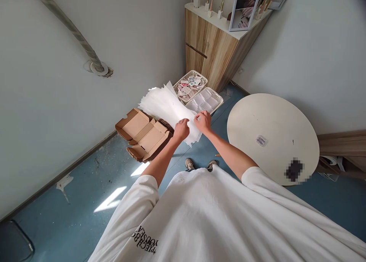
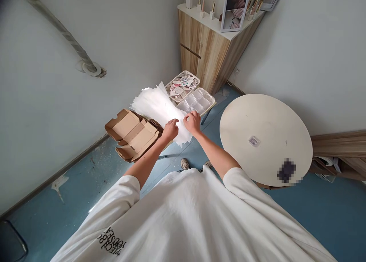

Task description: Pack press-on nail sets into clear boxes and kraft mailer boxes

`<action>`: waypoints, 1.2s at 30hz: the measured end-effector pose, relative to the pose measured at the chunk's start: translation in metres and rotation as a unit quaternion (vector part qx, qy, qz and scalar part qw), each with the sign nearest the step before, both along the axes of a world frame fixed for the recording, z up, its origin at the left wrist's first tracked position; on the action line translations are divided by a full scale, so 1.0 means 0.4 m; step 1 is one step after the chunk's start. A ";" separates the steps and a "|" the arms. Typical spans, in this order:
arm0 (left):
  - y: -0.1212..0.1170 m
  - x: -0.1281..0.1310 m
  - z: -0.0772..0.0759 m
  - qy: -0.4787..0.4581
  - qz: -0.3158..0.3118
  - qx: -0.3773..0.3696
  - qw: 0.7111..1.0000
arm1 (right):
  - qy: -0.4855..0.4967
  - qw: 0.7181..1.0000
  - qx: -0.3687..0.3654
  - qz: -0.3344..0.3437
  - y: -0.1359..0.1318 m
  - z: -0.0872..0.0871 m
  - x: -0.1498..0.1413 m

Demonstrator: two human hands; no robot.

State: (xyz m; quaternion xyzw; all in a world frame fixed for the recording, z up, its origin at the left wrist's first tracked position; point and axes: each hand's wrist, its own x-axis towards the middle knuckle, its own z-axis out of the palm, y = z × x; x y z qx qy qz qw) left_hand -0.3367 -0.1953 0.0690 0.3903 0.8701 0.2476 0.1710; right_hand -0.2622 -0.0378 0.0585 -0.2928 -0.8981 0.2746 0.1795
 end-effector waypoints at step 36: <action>0.793 0.611 -0.089 -0.032 -0.208 -0.042 0.977 | 0.125 0.824 -0.296 -0.466 0.755 -0.090 0.920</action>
